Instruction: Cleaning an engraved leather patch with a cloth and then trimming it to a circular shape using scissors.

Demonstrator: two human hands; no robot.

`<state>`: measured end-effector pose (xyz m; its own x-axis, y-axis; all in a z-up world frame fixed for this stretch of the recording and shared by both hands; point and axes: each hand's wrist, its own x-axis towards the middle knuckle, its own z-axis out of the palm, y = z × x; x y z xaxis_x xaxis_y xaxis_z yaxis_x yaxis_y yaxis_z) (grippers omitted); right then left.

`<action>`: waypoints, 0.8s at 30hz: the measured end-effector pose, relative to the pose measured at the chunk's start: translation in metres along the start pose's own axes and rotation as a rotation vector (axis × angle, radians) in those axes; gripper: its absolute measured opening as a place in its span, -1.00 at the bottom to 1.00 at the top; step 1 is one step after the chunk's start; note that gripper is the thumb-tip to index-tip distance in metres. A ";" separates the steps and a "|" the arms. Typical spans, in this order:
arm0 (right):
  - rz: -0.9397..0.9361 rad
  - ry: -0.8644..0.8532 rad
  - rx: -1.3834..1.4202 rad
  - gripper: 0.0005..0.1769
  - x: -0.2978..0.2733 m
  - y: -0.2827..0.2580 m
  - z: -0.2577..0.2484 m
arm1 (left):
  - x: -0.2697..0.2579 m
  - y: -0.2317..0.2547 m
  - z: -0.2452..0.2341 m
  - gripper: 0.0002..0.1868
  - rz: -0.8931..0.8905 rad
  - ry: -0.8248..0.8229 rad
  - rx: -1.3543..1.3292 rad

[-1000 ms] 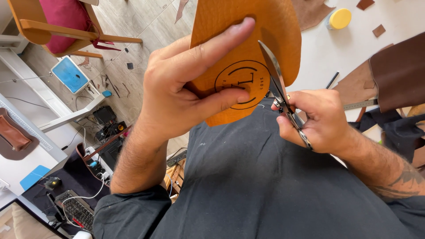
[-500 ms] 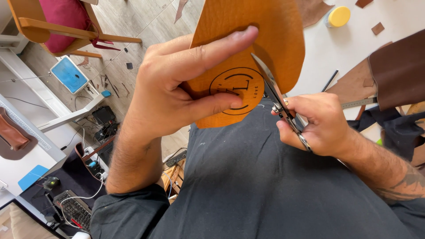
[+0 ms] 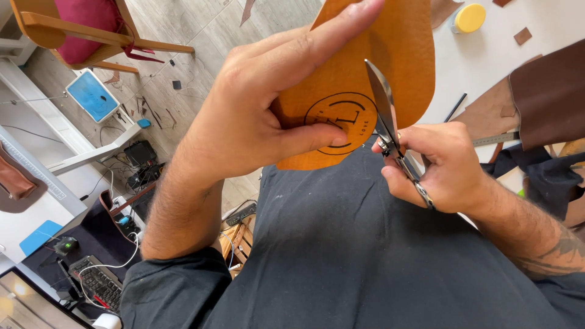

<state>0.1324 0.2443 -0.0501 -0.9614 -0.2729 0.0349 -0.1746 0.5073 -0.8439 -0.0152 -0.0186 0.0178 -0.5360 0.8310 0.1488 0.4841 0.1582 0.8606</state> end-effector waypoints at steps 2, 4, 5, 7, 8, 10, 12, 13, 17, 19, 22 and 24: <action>0.006 0.001 0.005 -0.81 -0.001 0.000 0.001 | -0.001 -0.002 0.002 -0.18 -0.003 0.002 0.008; 0.009 -0.001 -0.003 -0.80 -0.003 0.001 0.002 | -0.002 -0.002 0.003 -0.16 -0.017 -0.004 0.010; 0.010 0.000 -0.003 -0.80 -0.004 0.001 0.002 | -0.002 -0.001 0.003 -0.16 -0.017 -0.005 0.009; 0.019 0.018 -0.005 -0.81 -0.006 0.001 0.004 | -0.002 0.001 0.004 -0.17 -0.005 -0.009 0.018; 0.019 0.017 -0.005 -0.81 -0.007 0.001 0.004 | -0.002 0.001 0.003 -0.17 -0.005 -0.010 0.018; 0.013 0.029 -0.021 -0.83 -0.010 0.003 0.005 | -0.001 0.001 0.002 -0.17 0.004 -0.034 0.020; 0.004 0.023 -0.030 -0.82 -0.012 0.004 0.005 | -0.001 0.002 0.000 -0.17 0.002 -0.041 0.016; -0.004 0.015 -0.038 -0.81 -0.013 0.003 0.005 | -0.002 0.003 -0.001 -0.17 -0.003 -0.048 0.013; -0.005 0.019 -0.053 -0.81 -0.018 0.008 0.005 | -0.001 0.001 -0.003 -0.18 0.016 -0.066 0.012; -0.020 0.011 -0.050 -0.81 -0.018 0.008 0.004 | -0.001 0.000 -0.004 -0.17 0.028 -0.083 0.009; -0.032 0.010 -0.042 -0.81 -0.019 0.009 0.003 | 0.002 0.001 -0.008 -0.19 0.020 -0.119 0.003; -0.031 -0.004 -0.049 -0.82 -0.018 0.009 0.001 | 0.003 0.001 -0.010 -0.20 0.027 -0.124 0.000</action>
<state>0.1485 0.2530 -0.0589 -0.9546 -0.2923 0.0580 -0.2143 0.5381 -0.8151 -0.0235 -0.0214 0.0243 -0.4333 0.8945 0.1104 0.4975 0.1352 0.8569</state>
